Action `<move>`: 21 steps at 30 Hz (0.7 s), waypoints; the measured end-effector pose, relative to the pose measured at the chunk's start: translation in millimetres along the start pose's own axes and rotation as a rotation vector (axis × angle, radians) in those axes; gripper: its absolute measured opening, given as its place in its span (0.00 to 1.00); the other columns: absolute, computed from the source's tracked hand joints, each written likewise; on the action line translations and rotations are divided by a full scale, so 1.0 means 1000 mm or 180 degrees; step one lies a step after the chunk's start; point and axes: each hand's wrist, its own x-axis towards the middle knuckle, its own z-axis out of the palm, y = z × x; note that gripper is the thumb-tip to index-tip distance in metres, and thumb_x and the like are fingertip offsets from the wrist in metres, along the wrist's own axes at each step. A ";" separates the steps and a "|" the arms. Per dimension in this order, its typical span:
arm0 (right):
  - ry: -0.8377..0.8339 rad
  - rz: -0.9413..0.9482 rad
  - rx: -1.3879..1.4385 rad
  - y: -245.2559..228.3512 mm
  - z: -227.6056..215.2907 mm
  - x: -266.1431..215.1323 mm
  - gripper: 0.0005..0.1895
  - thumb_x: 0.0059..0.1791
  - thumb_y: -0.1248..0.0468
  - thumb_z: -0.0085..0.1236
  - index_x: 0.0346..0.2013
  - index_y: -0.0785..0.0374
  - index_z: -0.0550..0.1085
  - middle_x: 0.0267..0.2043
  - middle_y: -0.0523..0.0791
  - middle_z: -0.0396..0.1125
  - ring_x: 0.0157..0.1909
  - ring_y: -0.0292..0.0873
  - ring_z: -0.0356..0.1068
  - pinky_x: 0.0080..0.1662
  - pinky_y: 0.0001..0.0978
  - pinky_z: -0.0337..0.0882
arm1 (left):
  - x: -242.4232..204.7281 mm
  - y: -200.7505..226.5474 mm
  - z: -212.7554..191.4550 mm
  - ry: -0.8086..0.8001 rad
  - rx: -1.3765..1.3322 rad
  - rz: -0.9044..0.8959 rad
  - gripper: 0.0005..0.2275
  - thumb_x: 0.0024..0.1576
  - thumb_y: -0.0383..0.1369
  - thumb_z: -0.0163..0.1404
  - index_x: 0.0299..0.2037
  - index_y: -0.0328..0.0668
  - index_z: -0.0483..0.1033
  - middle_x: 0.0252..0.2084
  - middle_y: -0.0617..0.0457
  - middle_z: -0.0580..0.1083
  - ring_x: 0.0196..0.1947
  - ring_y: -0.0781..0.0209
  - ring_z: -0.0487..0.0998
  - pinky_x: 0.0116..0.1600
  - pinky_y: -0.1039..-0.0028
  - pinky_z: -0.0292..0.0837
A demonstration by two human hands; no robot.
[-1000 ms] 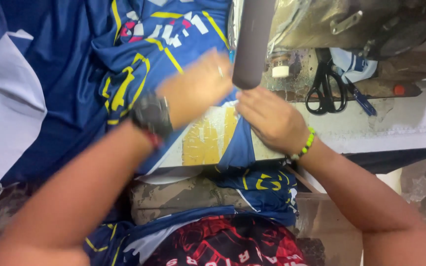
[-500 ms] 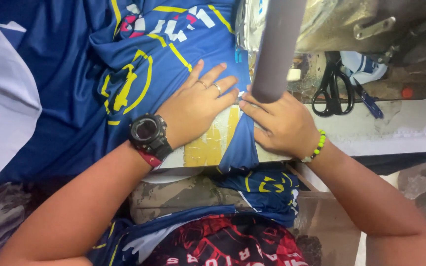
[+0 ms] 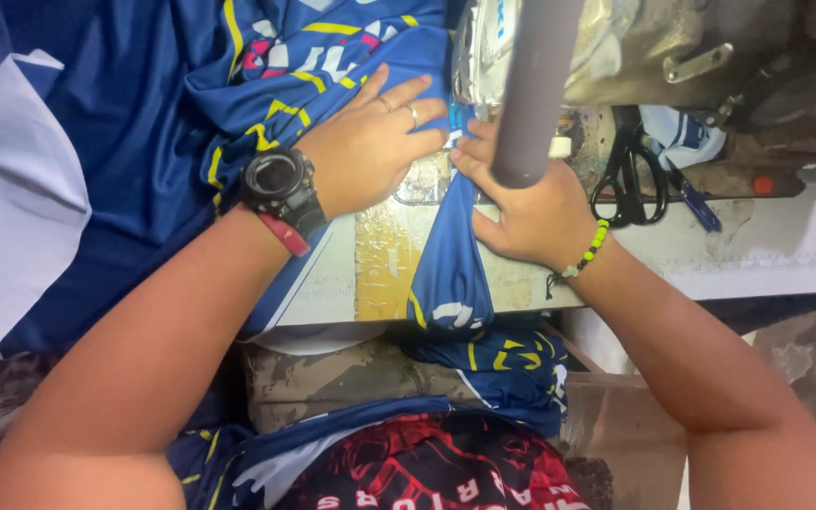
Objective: Smoothing and positioning a sports jersey on a work surface in a factory setting.
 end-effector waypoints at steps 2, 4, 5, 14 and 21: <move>-0.0063 0.0089 0.0026 -0.002 0.003 -0.002 0.25 0.47 0.62 0.55 0.59 0.64 0.75 0.63 0.52 0.70 0.70 0.52 0.65 0.56 0.51 0.77 | 0.001 -0.003 0.001 -0.0071 -0.0080 -0.0031 0.15 0.56 0.20 0.48 0.52 0.42 0.77 0.65 0.40 0.69 0.72 0.34 0.60 0.71 0.32 0.49; 0.0065 0.0057 -0.0059 -0.001 0.004 -0.001 0.25 0.47 0.65 0.55 0.60 0.66 0.75 0.63 0.48 0.69 0.68 0.56 0.64 0.58 0.55 0.76 | 0.005 -0.010 0.001 0.0002 0.0048 0.0054 0.12 0.57 0.21 0.48 0.50 0.43 0.75 0.63 0.42 0.70 0.72 0.35 0.61 0.69 0.32 0.52; 0.0063 0.0050 -0.0066 -0.001 0.003 0.002 0.25 0.47 0.65 0.55 0.60 0.66 0.75 0.63 0.48 0.69 0.68 0.56 0.64 0.58 0.55 0.76 | 0.007 -0.013 0.000 0.0012 0.0051 0.0052 0.12 0.57 0.21 0.48 0.50 0.43 0.75 0.63 0.42 0.70 0.72 0.35 0.61 0.69 0.32 0.52; -0.0287 0.0777 -0.0341 -0.033 -0.005 -0.013 0.30 0.51 0.57 0.50 0.68 0.60 0.69 0.57 0.55 0.64 0.57 0.63 0.64 0.51 0.62 0.65 | -0.026 0.107 -0.018 0.1023 0.0465 -0.0385 0.05 0.58 0.24 0.53 0.41 0.34 0.81 0.52 0.34 0.77 0.60 0.30 0.73 0.65 0.40 0.66; 0.0436 0.1823 0.0087 -0.100 0.025 -0.068 0.15 0.56 0.47 0.50 0.43 0.55 0.72 0.45 0.43 0.63 0.51 0.49 0.61 0.58 0.46 0.54 | -0.123 0.214 0.066 0.0849 -0.1413 -0.2992 0.12 0.55 0.41 0.55 0.27 0.41 0.78 0.26 0.44 0.77 0.29 0.46 0.79 0.34 0.62 0.73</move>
